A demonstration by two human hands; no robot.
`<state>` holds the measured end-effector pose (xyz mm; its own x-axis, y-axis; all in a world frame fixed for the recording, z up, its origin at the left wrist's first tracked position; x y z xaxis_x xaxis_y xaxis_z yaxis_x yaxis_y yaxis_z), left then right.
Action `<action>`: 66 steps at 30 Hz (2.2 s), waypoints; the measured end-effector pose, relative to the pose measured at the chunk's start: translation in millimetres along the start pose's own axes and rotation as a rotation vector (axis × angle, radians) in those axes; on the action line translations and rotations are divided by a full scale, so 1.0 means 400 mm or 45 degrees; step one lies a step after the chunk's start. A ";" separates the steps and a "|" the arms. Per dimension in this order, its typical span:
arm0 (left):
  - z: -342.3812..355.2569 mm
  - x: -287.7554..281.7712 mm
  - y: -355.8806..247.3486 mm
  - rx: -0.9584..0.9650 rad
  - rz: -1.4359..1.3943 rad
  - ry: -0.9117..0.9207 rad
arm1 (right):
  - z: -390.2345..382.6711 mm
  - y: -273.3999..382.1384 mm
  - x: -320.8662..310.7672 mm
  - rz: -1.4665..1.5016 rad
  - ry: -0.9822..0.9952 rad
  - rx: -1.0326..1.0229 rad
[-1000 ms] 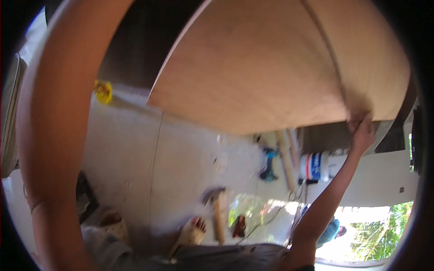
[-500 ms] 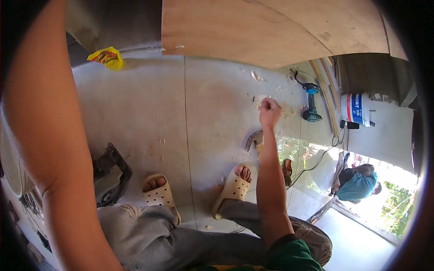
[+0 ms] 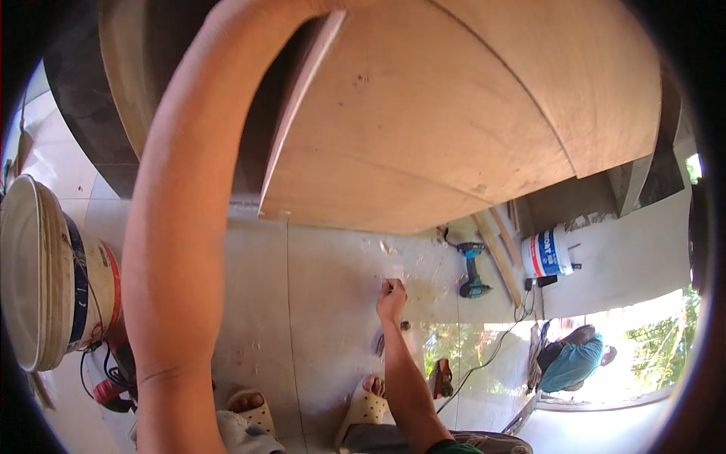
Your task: The person fits a wooden panel onto a cabinet drawer, marks it with a pencil, and secures it in place by hammering nails into the wood.
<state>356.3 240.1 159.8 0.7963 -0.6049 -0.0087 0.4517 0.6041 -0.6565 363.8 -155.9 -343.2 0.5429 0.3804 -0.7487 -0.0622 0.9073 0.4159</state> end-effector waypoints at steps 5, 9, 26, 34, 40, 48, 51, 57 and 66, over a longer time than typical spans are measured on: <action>-0.003 -0.017 0.020 -0.395 0.128 0.030 | 0.086 0.256 -0.073 0.646 -0.229 0.265; 0.004 -0.049 0.085 0.126 -0.043 0.028 | 0.250 0.668 -0.291 1.052 -0.415 -0.107; 0.015 -0.088 0.096 0.509 -0.176 -0.131 | 0.433 1.110 -0.408 1.689 -0.277 -0.235; 0.017 -0.068 0.101 0.320 -0.340 0.072 | 0.461 1.100 -0.395 1.594 -0.435 -0.264; 0.030 -0.113 0.099 0.284 -0.393 0.015 | 0.441 1.126 -0.392 1.562 -0.414 -0.224; 0.010 -0.068 0.130 0.394 -0.406 0.012 | 0.425 1.134 -0.401 1.553 -0.372 -0.125; -0.008 -0.088 0.102 0.453 -0.358 -0.170 | 0.430 1.138 -0.411 1.505 -0.393 -0.171; 0.065 -0.080 0.120 0.192 -0.468 0.264 | 0.425 1.152 -0.417 1.489 -0.470 -0.185; 0.046 -0.108 0.107 0.060 -0.554 0.305 | 0.425 1.175 -0.413 1.624 -0.415 -0.115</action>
<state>348.7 301.6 146.0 0.4175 -0.9050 0.0815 0.7438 0.2888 -0.6028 387.2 177.2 64.0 0.2364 0.9228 0.3041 -0.7258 -0.0404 0.6867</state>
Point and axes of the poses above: each hand's wrist, its own z-axis towards the middle knuckle, its own x-axis out of the palm, y = z × x, the point moved 2 cm from there along z, towards the middle knuckle, and after that the axes turned 15 degrees about -y, right-handed, at the moved point
